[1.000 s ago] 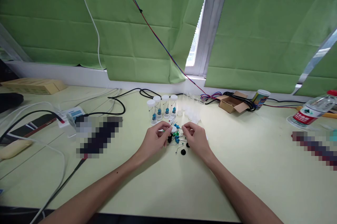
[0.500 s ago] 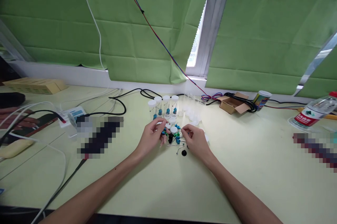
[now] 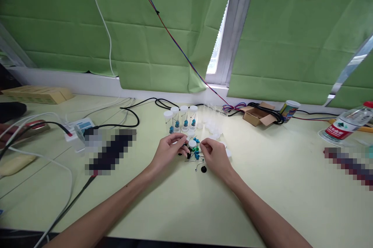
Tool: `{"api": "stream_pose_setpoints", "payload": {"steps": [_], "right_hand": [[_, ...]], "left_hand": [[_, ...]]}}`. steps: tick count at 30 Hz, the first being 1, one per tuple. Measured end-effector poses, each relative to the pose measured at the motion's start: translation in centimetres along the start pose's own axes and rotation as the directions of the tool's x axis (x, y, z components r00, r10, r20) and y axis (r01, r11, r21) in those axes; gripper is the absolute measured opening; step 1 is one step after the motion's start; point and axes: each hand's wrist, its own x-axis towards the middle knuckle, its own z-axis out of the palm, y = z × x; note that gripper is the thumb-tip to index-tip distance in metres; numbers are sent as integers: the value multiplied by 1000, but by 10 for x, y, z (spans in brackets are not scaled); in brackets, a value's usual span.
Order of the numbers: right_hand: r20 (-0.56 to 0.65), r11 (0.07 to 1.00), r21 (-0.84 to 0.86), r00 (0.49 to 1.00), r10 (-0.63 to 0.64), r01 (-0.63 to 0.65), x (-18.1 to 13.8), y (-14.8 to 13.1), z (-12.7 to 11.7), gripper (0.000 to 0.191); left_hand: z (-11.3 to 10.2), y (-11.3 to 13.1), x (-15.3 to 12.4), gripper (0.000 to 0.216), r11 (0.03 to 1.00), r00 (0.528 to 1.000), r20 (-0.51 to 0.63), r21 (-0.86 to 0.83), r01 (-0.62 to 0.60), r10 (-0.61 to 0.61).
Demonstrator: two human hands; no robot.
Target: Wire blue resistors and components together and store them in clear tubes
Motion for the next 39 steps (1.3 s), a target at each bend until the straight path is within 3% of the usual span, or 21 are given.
{"api": "stream_pose_setpoints", "payload": {"steps": [4,9,17,39], "right_hand": [[35,996,-30,995,-89,90,-1,0,1,21],[183,967,-66,956,-232,247,-5,0,2,24],[381,938,-181,900,-210,295,-8,-7,-2,38],[396,926,-201,891,-222,320,-8,-8,2,36]], "left_hand": [[-1,-4,2,37,1000,1000,0,5,-7,7],[-2,-5,3,37,998,998,-11,27,-59,60],[-2,-5,3,39,992,993,-57,83,-94,99],[-4,-8,4,37,988,992,-74,129,-89,99]]}}
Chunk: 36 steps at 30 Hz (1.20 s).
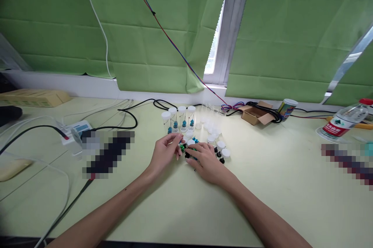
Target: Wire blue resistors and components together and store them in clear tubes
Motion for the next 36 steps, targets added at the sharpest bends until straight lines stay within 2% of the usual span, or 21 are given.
{"api": "stream_pose_setpoints", "payload": {"steps": [8,14,20,26,31,36], "right_hand": [[11,999,-28,1000,19,-19,0,1,5,38],[-34,1000,23,999,18,-17,1,3,6,37],[-181,987,159,982,48,-19,3,5,6,32],[-366,946,323,917,159,-35,5,7,4,24],[-382,871,489,884,271,-55,5,7,4,18],[-346,788,614,880,325,-50,5,9,8,23]], "left_hand": [[-1,2,0,38,1000,1000,7,-6,7,-7],[-2,2,1,38,1000,999,36,13,12,-12],[-3,5,2,40,999,998,52,5,34,-34],[-2,7,0,39,991,993,56,-77,110,-105],[-1,6,0,37,971,985,53,-166,170,-163],[-1,6,-1,32,948,973,70,-219,232,-222]]}}
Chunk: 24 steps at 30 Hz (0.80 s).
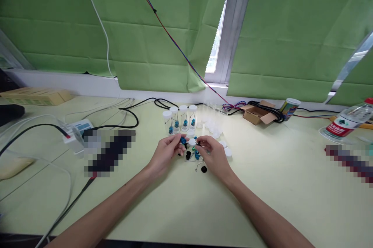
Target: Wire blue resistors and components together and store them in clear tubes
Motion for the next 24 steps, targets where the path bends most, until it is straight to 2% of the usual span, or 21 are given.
{"api": "stream_pose_setpoints", "payload": {"steps": [4,8,16,24], "right_hand": [[-3,993,105,999,53,-52,2,1,0,25],[12,990,122,997,75,-76,4,0,-2,27],[42,998,60,999,16,-18,1,-1,1,28],[66,998,30,996,-59,57,-2,-7,1,19]], "left_hand": [[1,0,0,25,1000,1000,12,-8,-2,2],[0,-2,2,24,1000,1000,24,9,-5,5],[0,-1,0,27,1000,1000,4,27,11,-11],[3,-3,0,24,1000,1000,14,-18,7,-6]]}}
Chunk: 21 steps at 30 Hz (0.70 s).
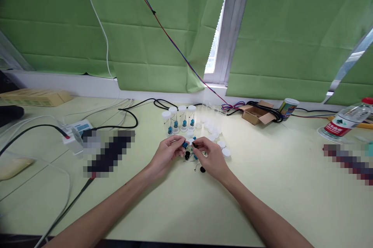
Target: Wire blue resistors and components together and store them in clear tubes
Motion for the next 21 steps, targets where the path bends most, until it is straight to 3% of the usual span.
{"api": "stream_pose_setpoints", "payload": {"steps": [21], "right_hand": [[7,982,-145,992,-125,125,-1,-4,-1,19]], "left_hand": [[2,3,-3,27,998,998,58,-66,15,-11]]}}
